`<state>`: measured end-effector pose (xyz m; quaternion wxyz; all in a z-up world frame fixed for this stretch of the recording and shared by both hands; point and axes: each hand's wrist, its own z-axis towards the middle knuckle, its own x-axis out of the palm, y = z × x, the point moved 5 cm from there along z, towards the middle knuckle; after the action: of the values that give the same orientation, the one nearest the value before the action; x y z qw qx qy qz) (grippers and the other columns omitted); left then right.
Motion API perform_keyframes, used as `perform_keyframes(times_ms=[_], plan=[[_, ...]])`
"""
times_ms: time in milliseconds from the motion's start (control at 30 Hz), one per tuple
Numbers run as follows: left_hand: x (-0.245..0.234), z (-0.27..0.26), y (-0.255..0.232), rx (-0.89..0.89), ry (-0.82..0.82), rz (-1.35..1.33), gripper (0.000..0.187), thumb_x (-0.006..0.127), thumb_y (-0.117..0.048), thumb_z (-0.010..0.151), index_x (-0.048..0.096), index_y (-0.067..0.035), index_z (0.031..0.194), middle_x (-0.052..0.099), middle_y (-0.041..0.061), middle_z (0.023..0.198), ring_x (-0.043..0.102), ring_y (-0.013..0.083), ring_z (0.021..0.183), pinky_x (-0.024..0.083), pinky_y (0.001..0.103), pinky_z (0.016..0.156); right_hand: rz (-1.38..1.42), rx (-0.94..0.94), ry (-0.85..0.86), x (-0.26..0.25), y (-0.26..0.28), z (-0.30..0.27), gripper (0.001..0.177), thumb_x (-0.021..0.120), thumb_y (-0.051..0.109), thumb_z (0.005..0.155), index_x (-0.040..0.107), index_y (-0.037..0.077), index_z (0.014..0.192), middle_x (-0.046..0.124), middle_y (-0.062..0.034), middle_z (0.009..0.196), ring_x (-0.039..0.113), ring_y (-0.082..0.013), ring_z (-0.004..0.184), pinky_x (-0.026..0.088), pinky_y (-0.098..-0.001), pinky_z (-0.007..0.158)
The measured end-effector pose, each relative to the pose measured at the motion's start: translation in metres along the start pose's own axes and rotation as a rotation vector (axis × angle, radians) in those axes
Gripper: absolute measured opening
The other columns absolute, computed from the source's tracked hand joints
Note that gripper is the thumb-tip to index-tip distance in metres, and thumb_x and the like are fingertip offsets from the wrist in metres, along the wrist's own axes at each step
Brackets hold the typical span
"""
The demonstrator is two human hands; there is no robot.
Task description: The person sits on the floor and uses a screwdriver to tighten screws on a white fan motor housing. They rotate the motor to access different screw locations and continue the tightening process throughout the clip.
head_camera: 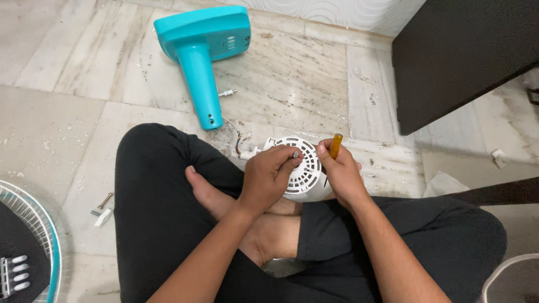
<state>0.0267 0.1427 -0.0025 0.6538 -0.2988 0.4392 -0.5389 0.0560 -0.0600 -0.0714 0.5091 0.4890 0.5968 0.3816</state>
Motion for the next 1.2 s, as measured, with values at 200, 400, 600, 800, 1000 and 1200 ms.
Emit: perform_keyframes(times_ms=[200,400,600,800,1000,1200], plan=[[-0.001,0.003,-0.002,0.077,0.02,0.016,0.014,0.069,-0.017,0.094,0.072,-0.006,0.103,0.075,0.012,0.094,0.073,0.0314,0.085,0.056,0.038,0.071,0.196,0.058,0.036,0.004,-0.003,-0.002,0.023,0.056,0.028,0.104,0.06,0.006,0.108,0.059,0.0026,0.087,0.054,-0.0059,0.076,0.047,-0.0239,0.067],[0.003,-0.003,-0.005,0.091,-0.065,0.066,0.012,0.067,-0.017,0.097,0.07,-0.005,0.1,0.072,0.012,0.09,0.071,0.0326,0.081,0.054,0.041,0.07,0.262,0.055,0.05,0.008,0.0,-0.002,0.023,0.056,0.028,0.106,0.06,0.006,0.108,0.057,0.002,0.087,0.052,-0.0068,0.076,0.046,-0.024,0.067],[0.009,-0.005,-0.009,0.182,-0.239,0.236,0.012,0.061,-0.017,0.101,0.065,-0.005,0.098,0.068,0.011,0.087,0.065,0.0347,0.078,0.049,0.045,0.073,0.218,0.072,-0.011,0.008,0.005,-0.01,0.025,0.056,0.029,0.104,0.061,0.005,0.104,0.059,0.0018,0.087,0.055,-0.0064,0.077,0.051,-0.0234,0.072],[0.019,-0.007,-0.003,0.168,-0.272,0.312,0.014,0.058,-0.018,0.104,0.064,-0.006,0.1,0.067,0.012,0.09,0.064,0.0343,0.082,0.049,0.045,0.077,0.25,0.087,-0.053,0.006,-0.002,-0.01,0.023,0.058,0.027,0.104,0.06,0.005,0.104,0.055,0.0012,0.086,0.052,-0.0081,0.075,0.049,-0.0259,0.07],[0.011,-0.011,-0.007,0.162,-0.304,0.395,0.018,0.066,-0.023,0.096,0.063,-0.007,0.105,0.066,0.01,0.108,0.061,0.0316,0.106,0.042,0.05,0.097,0.239,0.071,-0.043,0.006,0.001,-0.016,0.023,0.057,0.028,0.105,0.06,0.004,0.102,0.054,0.0014,0.086,0.052,-0.0077,0.076,0.051,-0.0252,0.072],[0.003,-0.013,-0.01,0.144,-0.261,0.401,0.074,0.083,-0.04,0.078,0.052,0.0,0.132,0.057,0.022,0.136,0.052,0.0383,0.127,0.039,0.052,0.11,0.259,-0.007,-0.144,0.007,-0.009,-0.013,0.022,0.056,0.025,0.109,0.058,0.003,0.109,0.056,-0.0036,0.09,0.047,-0.0114,0.076,0.045,-0.0277,0.069]])
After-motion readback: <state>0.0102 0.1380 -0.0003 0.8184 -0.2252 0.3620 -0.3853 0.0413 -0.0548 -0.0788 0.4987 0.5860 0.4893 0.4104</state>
